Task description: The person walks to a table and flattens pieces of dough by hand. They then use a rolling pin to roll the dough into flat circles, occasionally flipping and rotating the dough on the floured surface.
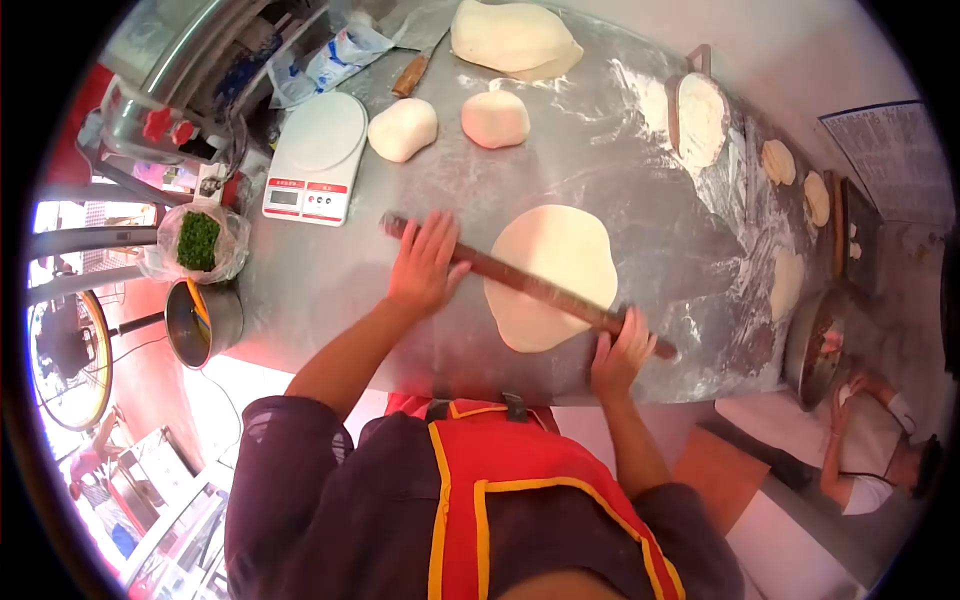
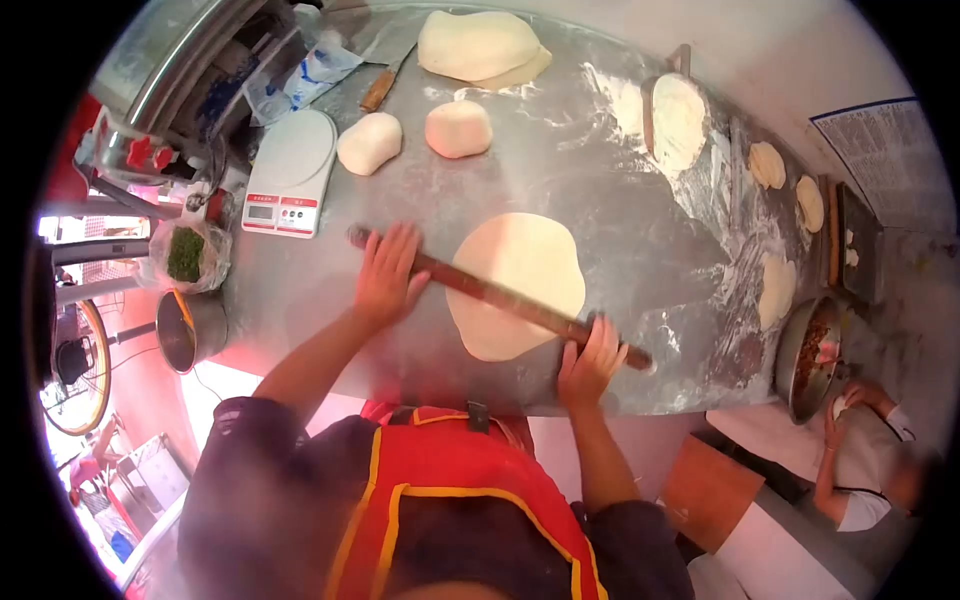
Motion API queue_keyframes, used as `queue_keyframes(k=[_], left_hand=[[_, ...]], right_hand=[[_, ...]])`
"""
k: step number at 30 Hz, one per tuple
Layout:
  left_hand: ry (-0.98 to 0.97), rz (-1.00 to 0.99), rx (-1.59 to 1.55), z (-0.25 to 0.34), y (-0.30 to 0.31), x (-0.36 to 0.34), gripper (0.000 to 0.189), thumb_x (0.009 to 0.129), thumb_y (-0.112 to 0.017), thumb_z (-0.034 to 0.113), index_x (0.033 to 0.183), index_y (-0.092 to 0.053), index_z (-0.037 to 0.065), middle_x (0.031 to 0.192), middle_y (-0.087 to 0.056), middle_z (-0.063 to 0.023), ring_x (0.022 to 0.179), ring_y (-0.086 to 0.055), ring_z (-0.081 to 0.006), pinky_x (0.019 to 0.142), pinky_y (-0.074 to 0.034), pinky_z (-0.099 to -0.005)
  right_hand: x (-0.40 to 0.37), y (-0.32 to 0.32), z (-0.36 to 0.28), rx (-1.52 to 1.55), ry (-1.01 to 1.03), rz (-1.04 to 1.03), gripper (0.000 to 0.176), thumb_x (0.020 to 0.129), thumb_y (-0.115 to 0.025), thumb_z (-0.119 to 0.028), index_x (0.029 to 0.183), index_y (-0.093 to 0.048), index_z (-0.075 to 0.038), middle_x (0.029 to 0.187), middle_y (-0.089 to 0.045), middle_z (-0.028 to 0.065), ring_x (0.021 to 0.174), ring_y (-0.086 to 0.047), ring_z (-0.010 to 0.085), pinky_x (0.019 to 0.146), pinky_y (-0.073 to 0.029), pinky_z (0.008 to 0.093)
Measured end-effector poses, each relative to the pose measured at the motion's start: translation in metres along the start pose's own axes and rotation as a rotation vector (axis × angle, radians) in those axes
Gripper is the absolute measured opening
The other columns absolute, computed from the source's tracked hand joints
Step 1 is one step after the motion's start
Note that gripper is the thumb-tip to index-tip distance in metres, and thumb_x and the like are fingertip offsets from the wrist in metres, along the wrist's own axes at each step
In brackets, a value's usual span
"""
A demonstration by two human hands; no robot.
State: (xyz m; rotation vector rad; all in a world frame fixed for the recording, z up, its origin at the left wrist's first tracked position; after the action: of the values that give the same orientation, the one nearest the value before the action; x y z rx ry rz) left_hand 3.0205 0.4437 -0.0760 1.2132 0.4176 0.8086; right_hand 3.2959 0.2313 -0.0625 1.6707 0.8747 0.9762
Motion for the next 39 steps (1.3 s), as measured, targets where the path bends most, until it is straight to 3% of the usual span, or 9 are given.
queue_keyframes(k=[9, 13, 15, 22, 25, 26, 30, 33, 39], left_hand=[[-0.016, 0.325, 0.268, -0.005, 0.022, 0.233, 0.063, 0.097, -0.049, 0.042, 0.148, -0.035, 0.007, 0.158, -0.030, -0.0102, 0.149, -0.020, -0.0249, 0.119, -0.011, -0.0537], [0.013, 0.183, 0.182, -0.006, 0.013, 0.148, 0.063, 0.098, -0.047, 0.042, 0.148, -0.036, 0.006, 0.158, -0.029, -0.0100, 0.149, -0.019, -0.0227, 0.120, -0.009, -0.0518], [0.034, -0.109, 0.164, -0.005, -0.006, 0.087, 0.061, 0.097, -0.050, 0.040, 0.146, -0.039, 0.005, 0.156, -0.033, -0.0105, 0.148, -0.024, -0.0233, 0.119, -0.013, -0.0527], [0.066, 0.215, 0.129, -0.005, 0.016, 0.139, 0.057, 0.095, -0.055, 0.033, 0.143, -0.043, 0.004, 0.151, -0.040, -0.0133, 0.144, -0.030, -0.0295, 0.117, -0.018, -0.0540], [0.154, 0.230, -0.039, 0.006, 0.024, 0.083, 0.058, 0.093, -0.059, 0.026, 0.143, -0.042, 0.003, 0.151, -0.040, -0.0135, 0.144, -0.028, -0.0346, 0.116, -0.019, -0.0546], [0.157, 0.293, -0.124, 0.009, 0.028, 0.057, 0.061, 0.089, -0.063, 0.016, 0.144, -0.040, 0.002, 0.150, -0.041, -0.0165, 0.142, -0.030, -0.0389, 0.115, -0.022, -0.0524], [0.463, 0.309, -0.505, 0.020, 0.000, -0.038, 0.051, 0.086, -0.065, 0.007, 0.133, -0.048, -0.003, 0.126, -0.056, -0.0227, 0.112, -0.057, -0.0358, 0.098, -0.045, -0.0425], [0.641, 0.108, -0.792, 0.041, -0.021, -0.054, 0.043, 0.087, -0.066, 0.010, 0.125, -0.052, -0.003, 0.116, -0.060, -0.0206, 0.098, -0.063, -0.0304, 0.084, -0.051, -0.0389], [0.898, -0.242, -0.918, 0.037, -0.056, -0.016, 0.048, 0.089, -0.067, 0.019, 0.129, -0.051, -0.003, 0.110, -0.066, -0.0179, 0.099, -0.066, -0.0272, 0.083, -0.052, -0.0373]], right_hand=[[0.227, -0.007, 0.051, -0.147, 0.028, 0.243, 0.051, 0.102, -0.041, -0.025, 0.148, -0.035, -0.004, 0.152, -0.037, 0.0182, 0.142, -0.032, 0.0365, 0.114, -0.017, 0.0611], [0.141, -0.006, 0.021, 0.046, 0.121, 0.022, 0.056, 0.096, -0.051, -0.023, 0.146, -0.038, -0.003, 0.150, -0.040, 0.0182, 0.140, -0.036, 0.0341, 0.116, -0.019, 0.0569], [0.096, -0.014, 0.014, 0.009, 0.112, -0.107, 0.058, 0.093, -0.055, -0.022, 0.145, -0.040, -0.002, 0.147, -0.043, 0.0196, 0.138, -0.038, 0.0341, 0.116, -0.020, 0.0552], [0.123, -0.003, 0.003, 0.055, 0.317, -0.132, 0.066, 0.089, -0.064, -0.026, 0.145, -0.038, -0.003, 0.147, -0.041, 0.0193, 0.133, -0.042, 0.0362, 0.112, -0.028, 0.0524], [0.086, -0.016, 0.015, 0.118, 0.247, -0.241, 0.060, 0.086, -0.067, -0.019, 0.139, -0.044, -0.004, 0.140, -0.048, 0.0189, 0.127, -0.046, 0.0368, 0.107, -0.032, 0.0510], [0.083, -0.020, 0.023, 0.122, 0.147, -0.312, 0.051, 0.083, -0.070, -0.014, 0.130, -0.051, -0.005, 0.126, -0.056, 0.0174, 0.117, -0.050, 0.0372, 0.099, -0.037, 0.0500], [0.055, 0.008, 0.038, 0.149, 0.138, -0.191, 0.042, 0.083, -0.070, -0.013, 0.122, -0.055, -0.005, 0.113, -0.059, 0.0165, 0.106, -0.052, 0.0385, 0.092, -0.038, 0.0494], [0.032, 0.034, 0.068, 0.167, -0.021, -0.094, 0.039, 0.084, -0.069, -0.015, 0.118, -0.056, -0.003, 0.108, -0.059, 0.0178, 0.101, -0.053, 0.0398, 0.089, -0.039, 0.0494], [0.046, 0.032, 0.113, -0.020, -0.278, -0.009, 0.037, 0.087, -0.068, -0.018, 0.117, -0.056, 0.001, 0.105, -0.060, 0.0207, 0.101, -0.053, 0.0424, 0.087, -0.041, 0.0494]])
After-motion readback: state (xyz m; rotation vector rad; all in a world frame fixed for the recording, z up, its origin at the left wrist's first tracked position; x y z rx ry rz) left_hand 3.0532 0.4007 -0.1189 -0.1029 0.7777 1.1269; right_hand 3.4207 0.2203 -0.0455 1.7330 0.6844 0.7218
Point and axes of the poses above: each hand's wrist, its own x-axis towards the middle knuckle, its own y-axis out of the back of the hand, z = x × y, the point moved 9 cm from there along x, towards the middle knuckle
